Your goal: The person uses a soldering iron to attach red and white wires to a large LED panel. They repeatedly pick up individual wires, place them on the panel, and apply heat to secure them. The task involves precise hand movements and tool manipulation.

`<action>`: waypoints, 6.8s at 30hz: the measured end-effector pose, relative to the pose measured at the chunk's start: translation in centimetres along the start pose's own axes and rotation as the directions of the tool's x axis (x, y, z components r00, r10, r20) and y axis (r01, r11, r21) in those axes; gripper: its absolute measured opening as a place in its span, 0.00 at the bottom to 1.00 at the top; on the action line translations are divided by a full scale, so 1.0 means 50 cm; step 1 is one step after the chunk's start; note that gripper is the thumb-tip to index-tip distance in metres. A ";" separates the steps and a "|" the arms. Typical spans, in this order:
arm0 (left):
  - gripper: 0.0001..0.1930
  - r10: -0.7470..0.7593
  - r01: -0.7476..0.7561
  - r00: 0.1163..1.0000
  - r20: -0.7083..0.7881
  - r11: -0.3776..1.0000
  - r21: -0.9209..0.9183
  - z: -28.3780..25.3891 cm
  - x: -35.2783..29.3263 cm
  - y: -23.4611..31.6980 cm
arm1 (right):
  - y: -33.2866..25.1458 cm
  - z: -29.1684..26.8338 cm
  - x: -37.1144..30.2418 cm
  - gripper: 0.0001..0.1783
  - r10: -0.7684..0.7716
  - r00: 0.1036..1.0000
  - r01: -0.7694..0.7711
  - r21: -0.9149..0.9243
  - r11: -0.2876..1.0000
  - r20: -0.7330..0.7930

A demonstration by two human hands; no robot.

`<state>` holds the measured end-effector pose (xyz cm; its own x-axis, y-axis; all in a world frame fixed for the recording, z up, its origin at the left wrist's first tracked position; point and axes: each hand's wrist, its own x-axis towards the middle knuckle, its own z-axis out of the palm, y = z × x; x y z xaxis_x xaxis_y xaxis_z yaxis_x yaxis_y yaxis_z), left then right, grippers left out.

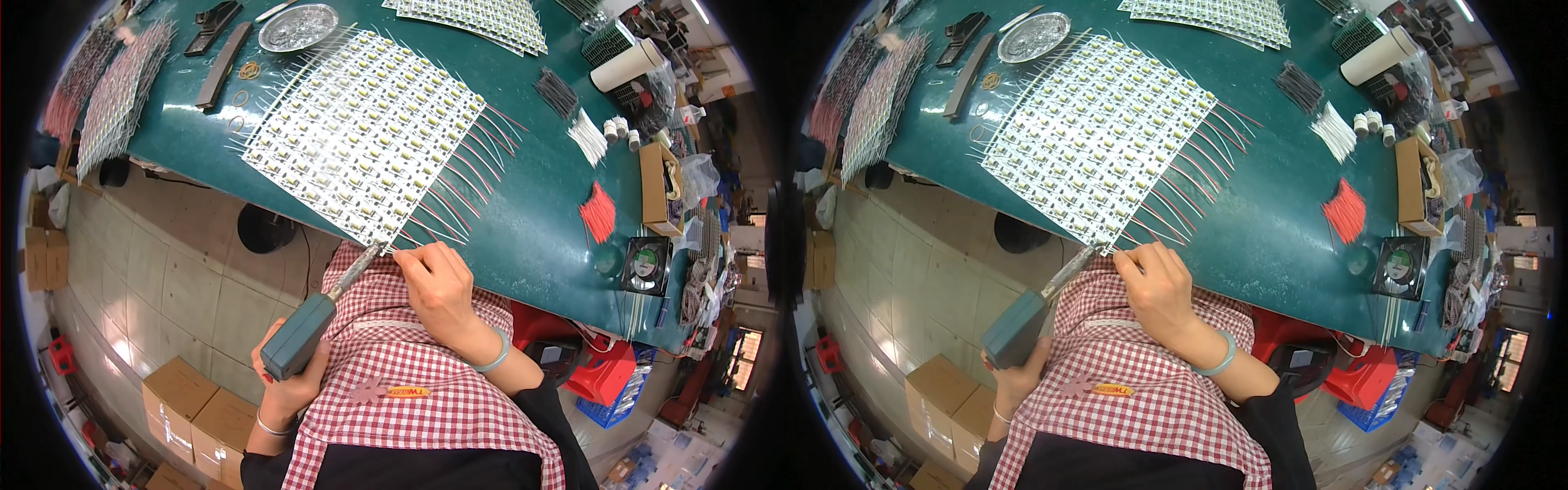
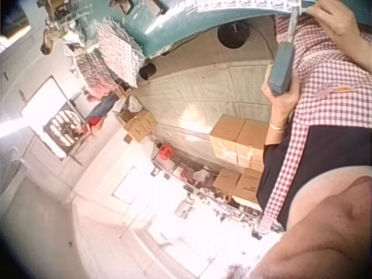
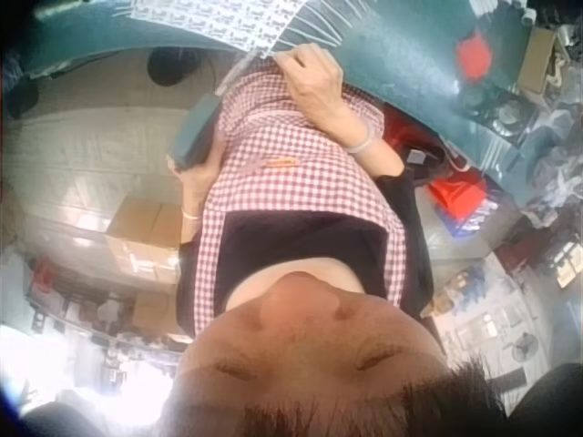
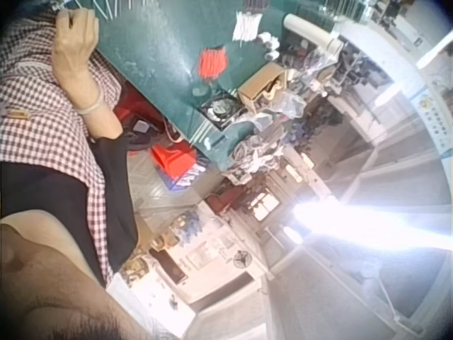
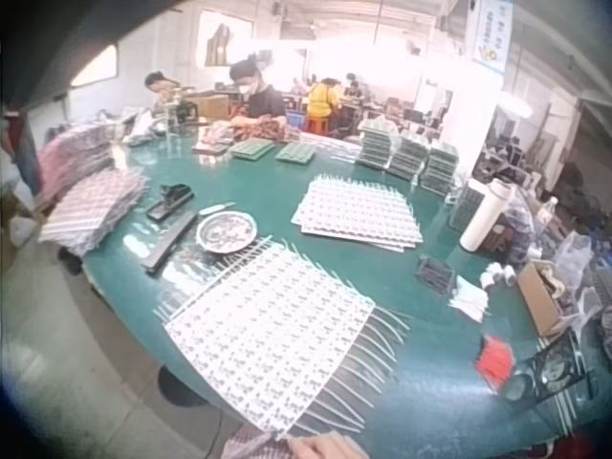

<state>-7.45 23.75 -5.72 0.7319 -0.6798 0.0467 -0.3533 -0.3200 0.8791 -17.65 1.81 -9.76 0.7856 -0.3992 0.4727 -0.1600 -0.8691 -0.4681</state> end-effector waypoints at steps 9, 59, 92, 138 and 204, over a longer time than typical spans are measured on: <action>0.10 -0.011 0.010 1.000 -0.013 0.999 -0.039 0.001 -0.007 -0.011 | -0.002 0.003 -0.002 0.12 0.009 1.000 -0.008 -0.010 1.000 0.006; 0.22 -0.497 0.182 0.855 -0.145 0.550 -0.815 0.187 0.221 0.046 | 0.649 -0.173 0.317 0.06 0.025 0.935 -0.212 -0.503 0.838 -0.354; 0.22 -0.253 -0.092 0.868 -0.426 0.762 -0.641 0.069 0.271 0.097 | 0.604 -0.239 0.331 0.08 0.026 0.982 -0.093 -0.365 0.926 -0.186; 0.28 -0.270 0.159 0.960 0.072 0.317 -0.935 0.112 0.433 0.169 | 0.396 -0.196 0.335 0.08 -0.078 0.958 0.180 -0.367 0.913 0.275; 0.27 -0.332 0.390 0.915 0.229 0.583 -0.713 0.224 0.459 0.168 | 0.406 -0.079 0.258 0.15 -0.024 0.998 0.016 -0.159 0.987 -0.052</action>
<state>-0.13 -1.94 -2.58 0.6540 -0.6665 -0.3577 0.4947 0.0191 0.8689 -13.14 -22.12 -10.21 0.7573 -0.3926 0.5218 -0.2403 -0.9106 -0.3363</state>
